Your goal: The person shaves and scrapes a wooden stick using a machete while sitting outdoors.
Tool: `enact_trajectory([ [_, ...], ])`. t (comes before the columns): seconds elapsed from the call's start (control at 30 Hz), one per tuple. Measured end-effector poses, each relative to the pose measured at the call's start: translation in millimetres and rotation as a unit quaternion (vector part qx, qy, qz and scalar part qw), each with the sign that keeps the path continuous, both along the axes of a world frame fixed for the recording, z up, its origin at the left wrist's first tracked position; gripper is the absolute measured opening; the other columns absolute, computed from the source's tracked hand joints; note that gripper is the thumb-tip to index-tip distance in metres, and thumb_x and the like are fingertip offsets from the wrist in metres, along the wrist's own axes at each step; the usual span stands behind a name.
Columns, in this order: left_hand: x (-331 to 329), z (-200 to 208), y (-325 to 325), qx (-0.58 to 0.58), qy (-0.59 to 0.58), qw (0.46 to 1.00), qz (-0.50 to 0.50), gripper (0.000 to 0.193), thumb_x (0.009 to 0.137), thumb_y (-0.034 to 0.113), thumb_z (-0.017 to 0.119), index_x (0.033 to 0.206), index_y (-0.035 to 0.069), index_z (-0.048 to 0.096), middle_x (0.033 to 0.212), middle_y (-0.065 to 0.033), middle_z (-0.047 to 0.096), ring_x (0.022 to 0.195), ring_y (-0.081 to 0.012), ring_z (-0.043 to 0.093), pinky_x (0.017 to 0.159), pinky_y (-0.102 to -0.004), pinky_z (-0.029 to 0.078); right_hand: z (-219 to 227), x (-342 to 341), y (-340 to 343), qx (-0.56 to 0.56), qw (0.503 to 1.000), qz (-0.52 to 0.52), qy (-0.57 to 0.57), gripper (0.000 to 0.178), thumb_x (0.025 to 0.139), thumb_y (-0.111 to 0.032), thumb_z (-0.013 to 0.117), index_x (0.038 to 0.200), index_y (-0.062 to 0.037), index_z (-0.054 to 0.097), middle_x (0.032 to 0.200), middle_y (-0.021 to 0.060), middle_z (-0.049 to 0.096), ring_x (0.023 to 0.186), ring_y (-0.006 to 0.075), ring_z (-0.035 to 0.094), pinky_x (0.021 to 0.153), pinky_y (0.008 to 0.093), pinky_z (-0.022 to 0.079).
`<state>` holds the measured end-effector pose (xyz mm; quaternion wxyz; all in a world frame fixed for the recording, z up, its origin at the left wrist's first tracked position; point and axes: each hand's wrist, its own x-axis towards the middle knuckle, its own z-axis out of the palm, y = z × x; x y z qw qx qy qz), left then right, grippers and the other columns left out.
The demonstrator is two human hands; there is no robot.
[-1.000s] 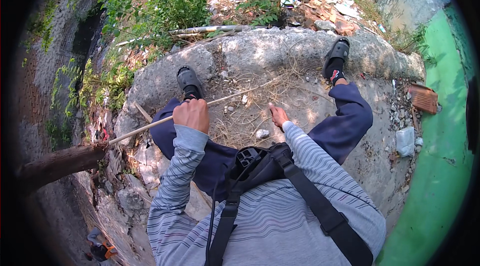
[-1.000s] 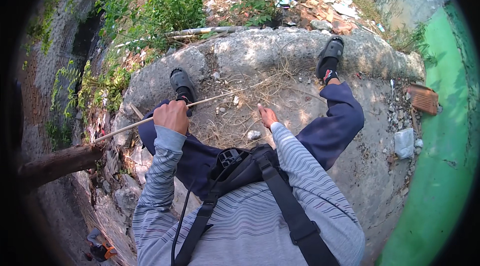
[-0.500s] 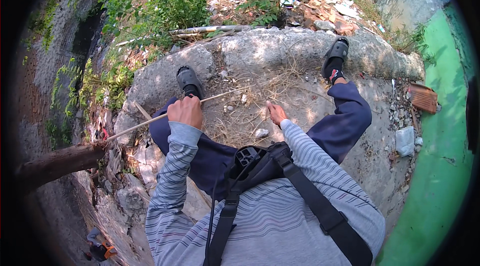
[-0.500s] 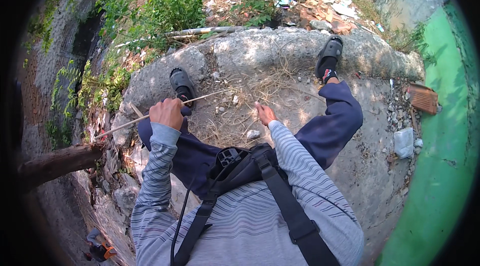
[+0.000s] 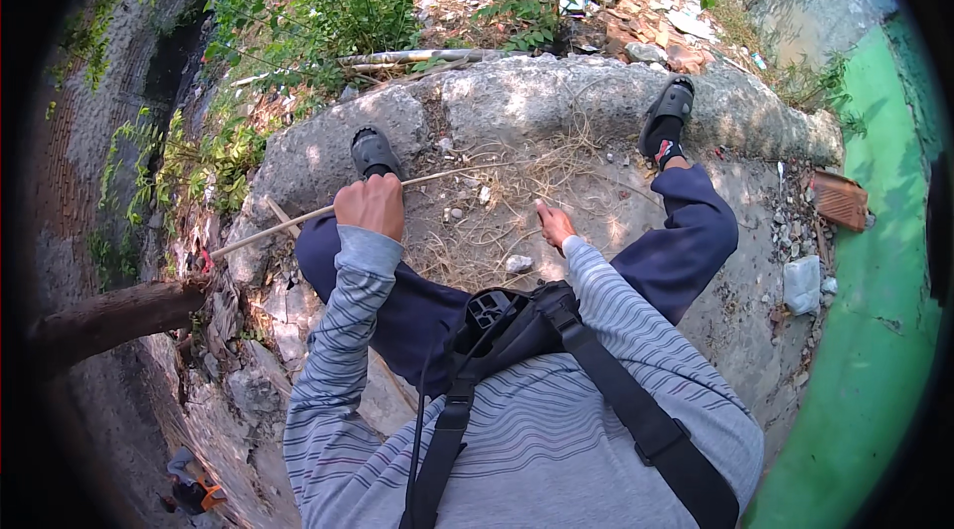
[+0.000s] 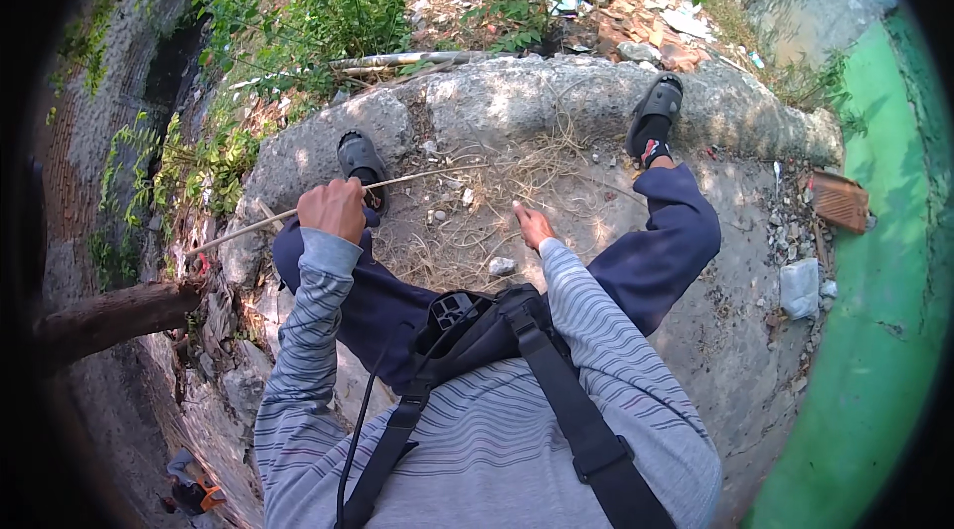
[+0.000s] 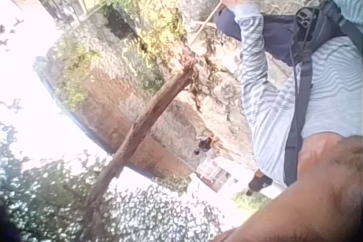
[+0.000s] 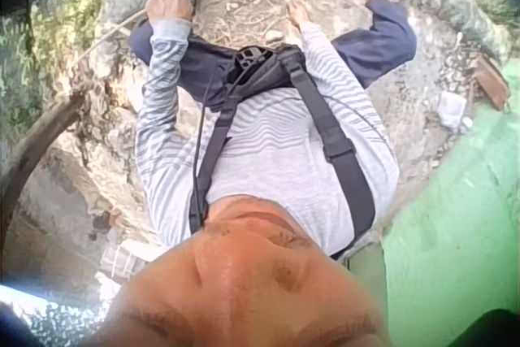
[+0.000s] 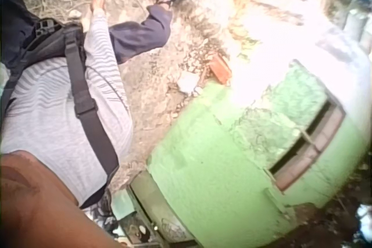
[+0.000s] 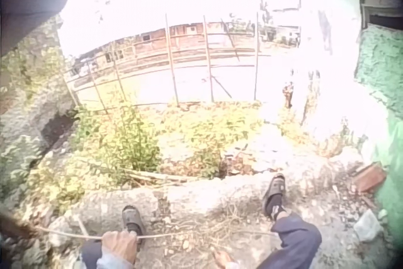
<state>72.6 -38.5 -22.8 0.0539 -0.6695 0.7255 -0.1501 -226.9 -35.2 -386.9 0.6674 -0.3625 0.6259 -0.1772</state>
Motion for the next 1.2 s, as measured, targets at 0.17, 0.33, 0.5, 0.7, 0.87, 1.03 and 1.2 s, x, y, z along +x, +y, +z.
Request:
enact_trajectory([
  [0.17,-4.7,2.4,-7.5,0.009,-0.008,0.999,-0.038,0.013,0.081,0.011,0.067,0.069,0.011,0.07,0.069,-0.0101,0.069,0.067,-0.0287,0.072,0.059,-0.0403,0.055,21.5,2.9,-5.1,0.008,0.999,0.009,-0.03,0.06,0.099,-0.067,0.049,0.078,-0.0111,0.048,0.059,-0.0005,0.041,0.045,0.0105,0.039,0.039,0.0284,0.03],
  [0.33,-9.5,2.8,-13.5,-0.002,-0.014,0.997,-0.076,0.013,0.08,0.011,0.067,0.068,0.011,0.07,0.068,-0.0098,0.068,0.066,-0.0283,0.072,0.058,-0.0405,0.055,1.1,0.9,-7.0,0.022,0.999,-0.004,-0.024,0.059,0.1,-0.066,0.049,0.079,-0.0106,0.05,0.058,-0.0009,0.041,0.044,0.0101,0.039,0.038,0.0288,0.029],
  [0.5,-9.8,5.1,-22.6,-0.019,-0.016,0.999,-0.038,0.013,0.08,0.011,0.067,0.067,0.011,0.069,0.068,-0.0103,0.069,0.065,-0.0279,0.071,0.06,-0.0394,0.054,-14.0,15.7,-9.5,-0.128,0.992,0.014,0.009,0.057,0.102,-0.061,0.05,0.077,-0.0106,0.051,0.056,-0.0015,0.04,0.043,0.0109,0.041,0.039,0.0289,0.029],
  [0.7,4.0,-0.6,-21.3,-0.011,-0.013,0.999,-0.041,0.014,0.081,0.012,0.066,0.067,0.011,0.068,0.069,-0.0101,0.069,0.066,-0.0272,0.072,0.061,-0.0396,0.054,-8.7,8.3,-11.8,0.018,1.0,0.0,0.01,0.057,0.1,-0.066,0.051,0.083,-0.0107,0.051,0.058,0.0001,0.042,0.043,0.0114,0.041,0.039,0.0296,0.029],
  [0.87,-4.1,-2.0,-27.1,-0.03,-0.016,0.999,-0.042,0.014,0.081,0.012,0.066,0.066,0.012,0.067,0.069,-0.0088,0.068,0.066,-0.0266,0.071,0.061,-0.0398,0.053,-23.5,6.0,-15.3,-0.087,0.996,-0.004,0.019,0.056,0.1,-0.064,0.051,0.079,-0.0119,0.049,0.057,-0.001,0.04,0.043,0.0109,0.038,0.039,0.0297,0.028],
  [1.03,2.7,-4.1,-27.6,-0.034,-0.018,0.998,-0.058,0.008,0.079,0.016,0.07,0.073,0.013,0.069,0.071,-0.0083,0.068,0.066,-0.0287,0.07,0.059,-0.0416,0.053,-34.9,1.5,-9.2,-0.057,0.998,-0.019,0.023,0.058,0.1,-0.064,0.052,0.074,-0.0123,0.049,0.056,-0.002,0.04,0.043,0.0111,0.039,0.039,0.0298,0.029],
  [1.2,-9.0,-1.7,-25.7,-0.038,-0.013,0.998,-0.047,0.008,0.079,0.015,0.069,0.072,0.013,0.069,0.071,-0.0085,0.068,0.066,-0.0287,0.071,0.059,-0.0415,0.054,-29.1,2.3,-14.8,-0.125,0.989,-0.003,0.073,0.059,0.1,-0.064,0.051,0.076,-0.0103,0.052,0.055,-0.0004,0.044,0.043,0.0128,0.043,0.04,0.0324,0.032],
])
